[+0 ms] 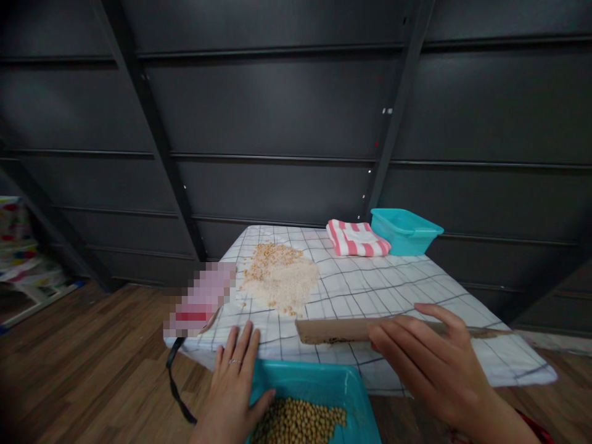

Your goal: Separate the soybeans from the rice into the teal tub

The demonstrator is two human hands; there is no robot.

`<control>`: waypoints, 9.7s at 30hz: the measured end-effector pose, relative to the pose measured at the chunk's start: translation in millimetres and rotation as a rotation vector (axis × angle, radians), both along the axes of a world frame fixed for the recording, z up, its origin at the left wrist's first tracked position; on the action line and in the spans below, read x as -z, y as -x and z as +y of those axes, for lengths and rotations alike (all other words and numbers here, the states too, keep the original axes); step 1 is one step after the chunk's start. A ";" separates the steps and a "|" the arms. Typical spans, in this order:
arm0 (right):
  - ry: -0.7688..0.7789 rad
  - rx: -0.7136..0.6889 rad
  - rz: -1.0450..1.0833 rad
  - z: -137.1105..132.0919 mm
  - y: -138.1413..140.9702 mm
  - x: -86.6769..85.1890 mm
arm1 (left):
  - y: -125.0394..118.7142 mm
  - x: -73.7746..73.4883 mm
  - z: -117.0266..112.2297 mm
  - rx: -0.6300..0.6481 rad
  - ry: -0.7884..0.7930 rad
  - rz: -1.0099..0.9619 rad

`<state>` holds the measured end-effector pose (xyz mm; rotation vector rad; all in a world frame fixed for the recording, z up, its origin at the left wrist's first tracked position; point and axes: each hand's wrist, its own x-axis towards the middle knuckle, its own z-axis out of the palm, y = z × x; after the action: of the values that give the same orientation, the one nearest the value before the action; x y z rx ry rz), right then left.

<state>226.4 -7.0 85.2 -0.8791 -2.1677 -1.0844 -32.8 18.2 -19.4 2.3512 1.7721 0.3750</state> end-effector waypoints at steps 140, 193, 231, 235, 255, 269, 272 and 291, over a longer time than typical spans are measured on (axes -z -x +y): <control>0.069 0.033 0.022 20.1 44.6 -15.0 | 14.1 -21.0 -0.4 0.012 0.097 0.019; 0.122 -0.011 -0.004 19.3 53.0 -10.2 | 17.5 -6.7 -1.8 0.021 0.001 -0.062; 0.141 -0.077 -0.040 -2.5 63.3 -18.9 | 19.8 -4.4 -7.6 0.003 -0.009 -0.071; 0.172 -0.079 -0.004 -7.0 59.2 -13.3 | 19.2 -6.2 -7.6 -0.001 0.022 -0.054; -0.051 0.067 -0.072 22.9 60.9 -21.9 | 16.9 -9.3 -7.8 0.015 0.034 -0.012; -0.044 -0.058 -0.139 43.2 88.5 -22.8 | 18.2 -4.8 -5.1 0.026 -0.022 -0.027; -0.062 -0.051 -0.129 44.3 88.3 -22.9 | 18.5 -2.0 -5.5 0.022 -0.047 -0.037; -0.039 -0.072 -0.130 43.0 94.2 -23.2 | 18.2 -2.8 -6.0 0.015 -0.045 -0.009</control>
<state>132.2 36.0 108.3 -0.7255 -2.2572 -1.1730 -51.0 12.3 -16.7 2.3877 1.7595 0.4267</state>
